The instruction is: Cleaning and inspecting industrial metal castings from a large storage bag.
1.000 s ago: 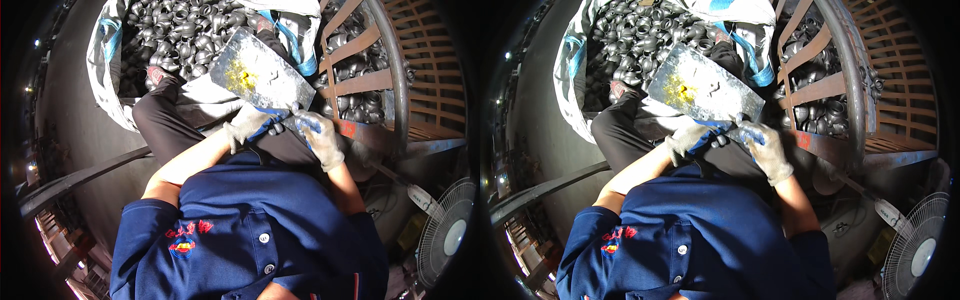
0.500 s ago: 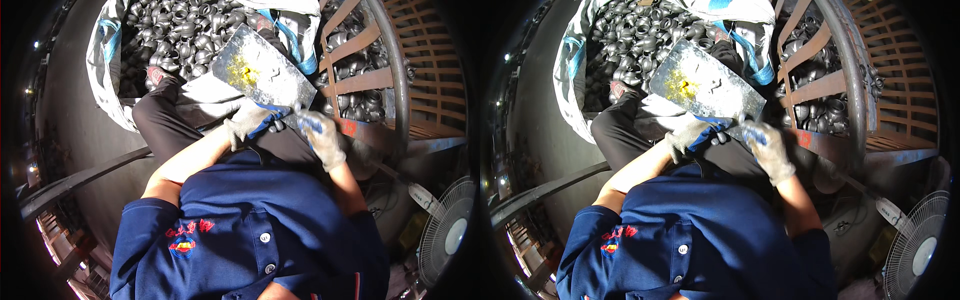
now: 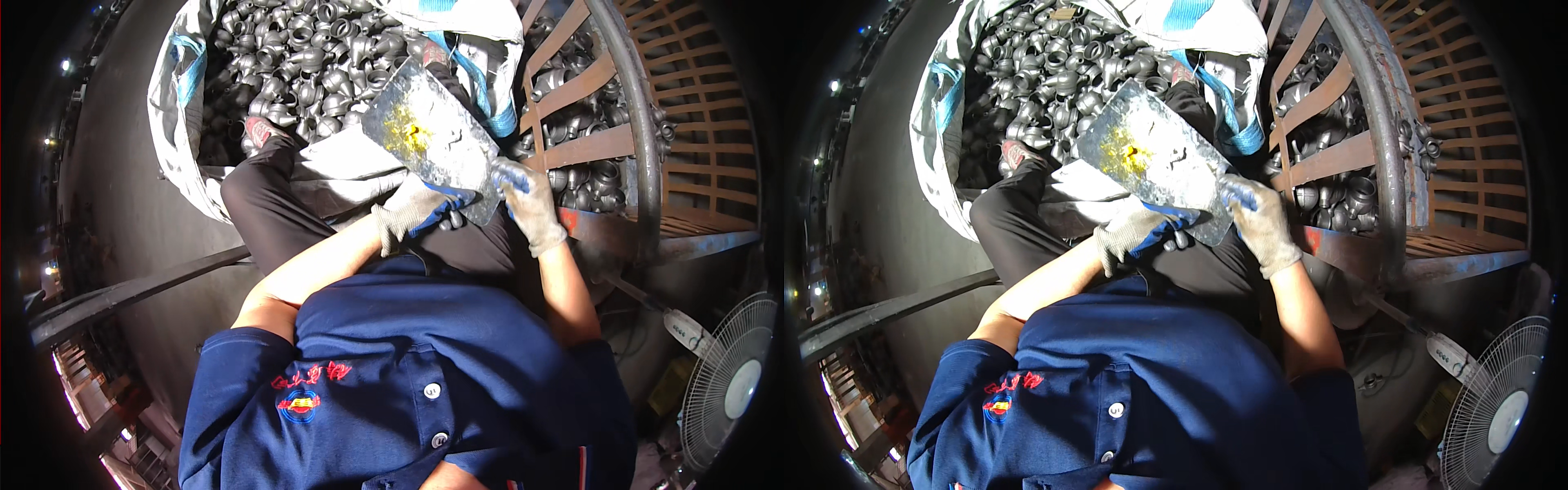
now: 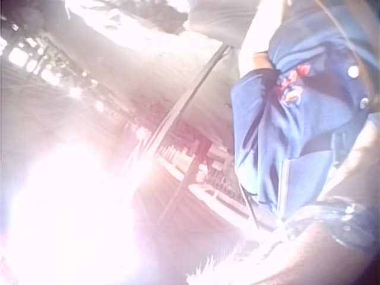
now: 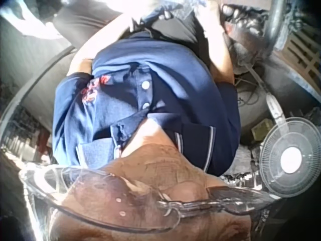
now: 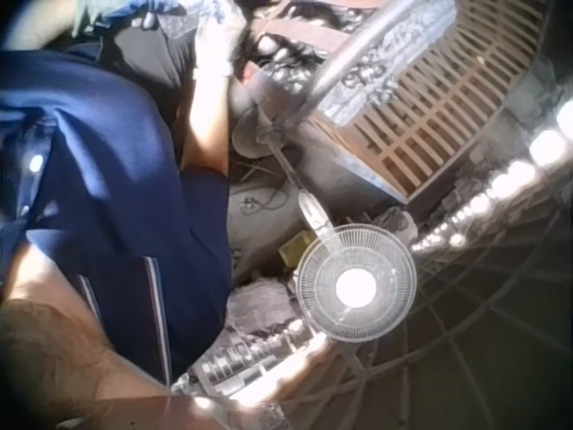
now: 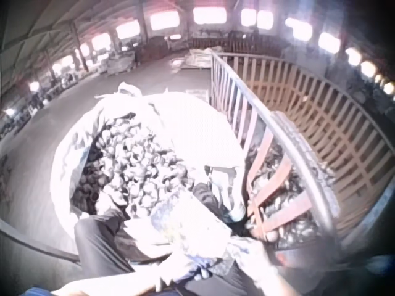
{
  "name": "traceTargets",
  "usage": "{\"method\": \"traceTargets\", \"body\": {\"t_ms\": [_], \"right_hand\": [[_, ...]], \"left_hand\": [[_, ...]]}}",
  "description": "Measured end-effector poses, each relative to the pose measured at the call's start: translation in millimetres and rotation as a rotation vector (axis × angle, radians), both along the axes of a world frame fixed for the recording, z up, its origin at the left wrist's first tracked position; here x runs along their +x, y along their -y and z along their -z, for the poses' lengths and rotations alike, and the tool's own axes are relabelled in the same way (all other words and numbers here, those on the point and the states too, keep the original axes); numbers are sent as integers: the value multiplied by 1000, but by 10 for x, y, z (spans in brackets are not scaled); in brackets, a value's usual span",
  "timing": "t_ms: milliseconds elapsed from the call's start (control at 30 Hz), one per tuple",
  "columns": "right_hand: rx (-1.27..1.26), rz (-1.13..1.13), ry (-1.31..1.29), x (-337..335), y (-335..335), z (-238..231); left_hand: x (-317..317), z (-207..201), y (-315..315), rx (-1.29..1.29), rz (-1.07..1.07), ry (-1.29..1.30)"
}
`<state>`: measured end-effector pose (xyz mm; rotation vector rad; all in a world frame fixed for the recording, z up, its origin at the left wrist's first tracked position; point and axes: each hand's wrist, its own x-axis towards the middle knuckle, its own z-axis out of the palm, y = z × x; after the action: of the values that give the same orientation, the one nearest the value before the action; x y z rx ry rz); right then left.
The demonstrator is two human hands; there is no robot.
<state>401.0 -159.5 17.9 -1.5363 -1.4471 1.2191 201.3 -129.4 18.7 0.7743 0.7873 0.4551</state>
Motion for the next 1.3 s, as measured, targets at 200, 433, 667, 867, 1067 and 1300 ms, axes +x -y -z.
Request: {"method": "traceTargets", "body": {"t_ms": [200,433,667,867,1067,1300], "right_hand": [[191,-184,18,-41,202,60],[34,87,-55,-29,14,109],[-38,169,-45,13,273,216],[-531,564,-296,200,402,619],[-277,279,179,810,1622,1739],[-407,1073,-1153,826,1501,967]], "left_hand": [[-18,-203,56,-22,-46,-62],[36,-184,52,73,-86,-31],[4,-175,99,-116,-131,40],[-52,-37,147,-96,-131,87],[-109,-73,150,-170,-133,-67],[-61,-204,61,442,270,-395]]}}
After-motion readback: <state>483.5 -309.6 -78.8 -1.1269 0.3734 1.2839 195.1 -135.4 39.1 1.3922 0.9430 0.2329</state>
